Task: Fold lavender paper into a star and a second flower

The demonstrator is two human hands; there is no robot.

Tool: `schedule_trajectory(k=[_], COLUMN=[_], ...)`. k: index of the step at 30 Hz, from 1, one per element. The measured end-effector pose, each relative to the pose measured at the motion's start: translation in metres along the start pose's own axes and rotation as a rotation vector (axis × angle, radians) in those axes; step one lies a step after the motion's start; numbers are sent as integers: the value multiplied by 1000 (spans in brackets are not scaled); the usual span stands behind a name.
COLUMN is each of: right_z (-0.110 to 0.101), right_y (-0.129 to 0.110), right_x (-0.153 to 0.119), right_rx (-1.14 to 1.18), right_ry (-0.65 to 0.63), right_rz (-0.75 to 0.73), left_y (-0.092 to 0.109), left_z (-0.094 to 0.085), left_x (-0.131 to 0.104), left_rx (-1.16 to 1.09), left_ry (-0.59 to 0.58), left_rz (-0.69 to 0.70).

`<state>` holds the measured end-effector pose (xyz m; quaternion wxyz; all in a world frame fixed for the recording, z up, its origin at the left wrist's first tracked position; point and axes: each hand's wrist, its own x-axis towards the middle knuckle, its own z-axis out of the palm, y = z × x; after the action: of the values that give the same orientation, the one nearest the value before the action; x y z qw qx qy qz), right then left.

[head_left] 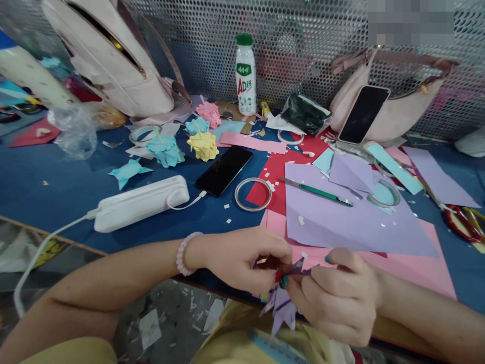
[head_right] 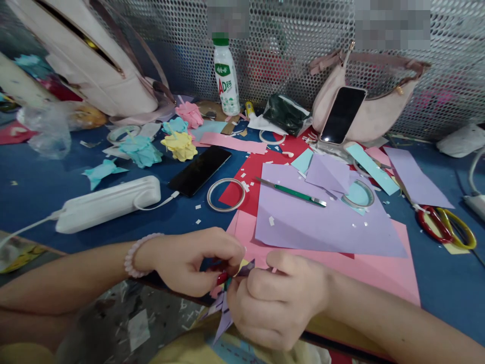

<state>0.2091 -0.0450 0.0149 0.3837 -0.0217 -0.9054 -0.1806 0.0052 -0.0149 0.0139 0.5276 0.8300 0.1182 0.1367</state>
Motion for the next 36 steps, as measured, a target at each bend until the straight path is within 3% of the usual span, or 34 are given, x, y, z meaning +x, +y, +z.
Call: schedule_trajectory(k=[6,13,16,22,25,36], right_z=[1,1,-1,1,6,11], right_y=[1,2,5,21,27,31], right_x=[-1,0,-3,-14,-18,-23], right_rx=[-34,-53,-50,-47,-21,5], right_ry=[-2,4,3,-34,-15,-14], right_rz=[-2,-2,71,373,490,517], left_y=[-7,-6,-8,-28,-31,-31], left_z=[6,-7,-10,-18,-21,-20], left_x=[-1,-5,-3,4,6,5], left_rx=[57,100,137,409,543,669], left_ry=[170,285,279,183,168,88], left_rz=[15,67,49,-197,-238,-215])
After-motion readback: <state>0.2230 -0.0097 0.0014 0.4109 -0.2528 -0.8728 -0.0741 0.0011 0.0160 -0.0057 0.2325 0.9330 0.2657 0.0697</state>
